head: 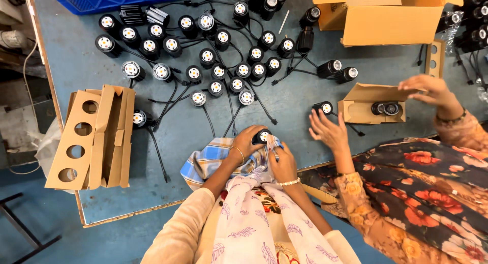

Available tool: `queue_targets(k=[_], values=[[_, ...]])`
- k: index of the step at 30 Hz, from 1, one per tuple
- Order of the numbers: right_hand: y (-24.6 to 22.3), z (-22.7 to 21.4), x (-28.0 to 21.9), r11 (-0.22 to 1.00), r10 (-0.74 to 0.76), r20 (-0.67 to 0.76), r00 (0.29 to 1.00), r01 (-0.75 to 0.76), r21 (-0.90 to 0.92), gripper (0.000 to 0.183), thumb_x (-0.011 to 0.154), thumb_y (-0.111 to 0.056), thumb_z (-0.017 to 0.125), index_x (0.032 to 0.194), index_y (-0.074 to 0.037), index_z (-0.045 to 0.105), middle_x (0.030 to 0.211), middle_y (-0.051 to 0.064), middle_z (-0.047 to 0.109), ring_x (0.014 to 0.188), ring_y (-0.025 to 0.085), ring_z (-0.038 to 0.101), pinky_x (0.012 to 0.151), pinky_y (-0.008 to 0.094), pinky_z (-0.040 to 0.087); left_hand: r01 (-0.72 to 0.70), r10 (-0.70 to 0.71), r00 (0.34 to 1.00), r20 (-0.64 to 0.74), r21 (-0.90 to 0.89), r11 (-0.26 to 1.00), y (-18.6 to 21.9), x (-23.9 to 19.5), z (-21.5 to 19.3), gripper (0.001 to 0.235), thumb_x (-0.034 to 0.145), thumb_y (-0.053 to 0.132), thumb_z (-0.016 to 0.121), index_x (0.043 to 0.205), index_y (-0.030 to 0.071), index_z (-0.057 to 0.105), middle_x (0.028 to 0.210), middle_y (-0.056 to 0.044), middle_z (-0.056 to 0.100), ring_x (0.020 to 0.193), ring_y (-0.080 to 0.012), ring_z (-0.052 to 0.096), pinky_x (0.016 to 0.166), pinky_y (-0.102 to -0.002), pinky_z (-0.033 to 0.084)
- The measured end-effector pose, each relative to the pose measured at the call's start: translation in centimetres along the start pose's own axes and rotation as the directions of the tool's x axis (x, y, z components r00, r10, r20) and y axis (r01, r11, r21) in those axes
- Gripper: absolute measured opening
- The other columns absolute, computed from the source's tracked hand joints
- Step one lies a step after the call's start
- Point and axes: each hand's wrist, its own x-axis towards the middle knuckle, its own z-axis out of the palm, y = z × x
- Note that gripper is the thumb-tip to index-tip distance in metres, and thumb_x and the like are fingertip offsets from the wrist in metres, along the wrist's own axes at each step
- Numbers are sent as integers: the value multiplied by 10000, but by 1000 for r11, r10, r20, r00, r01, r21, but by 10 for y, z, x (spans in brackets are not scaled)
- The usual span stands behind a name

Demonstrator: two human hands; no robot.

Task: The person wipes the surface of small black LED lights with a cloth on a workbench, then places them into cardboard inserts. The person handles the lights one at a time, wiping each unit before moving it to the packaging area.

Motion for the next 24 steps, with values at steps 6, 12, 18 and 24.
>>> queue_targets(k=[6, 12, 18, 24], values=[[6, 11, 8, 973, -36, 117, 992, 62, -221, 195, 889, -153, 608, 974, -5, 702, 1261, 235, 616, 889, 444, 666, 814, 514, 535, 22, -22, 1000, 14, -23, 999, 1, -1, -2, 549, 723, 97, 816, 1246, 117, 649, 1221, -77, 676, 1138, -316, 650, 976, -381, 521], [20, -19, -3, 959, -105, 280, 954, 172, -224, 221, 801, -159, 661, 985, -60, 734, 1252, 229, 614, 910, 445, 660, 786, 524, 531, 6, -5, 1000, 10, -23, 1000, -6, 1, 3, 559, 740, 183, 881, 1244, 104, 652, 1232, -89, 672, 1127, -320, 644, 974, -389, 517], [43, -30, -41, 1000, -12, 339, 941, 20, -20, 193, 844, -159, 652, 968, -18, 699, 1051, 225, 684, 949, 440, 658, 811, 487, 529, -17, 29, 997, -73, 154, 988, -21, 24, 38, 708, 467, 204, 989, 1127, 194, 733, 1051, -158, 545, 1018, -397, 559, 900, -447, 490], [65, -15, -54, 995, -52, 255, 965, 28, 97, 199, 840, -150, 647, 968, -3, 682, 1012, 245, 672, 929, 454, 652, 801, 487, 523, 78, -80, 979, 186, 19, 997, -24, 91, 115, 765, 591, 144, 948, 1298, 216, 665, 1171, -141, 524, 1070, -353, 601, 945, -430, 524]])
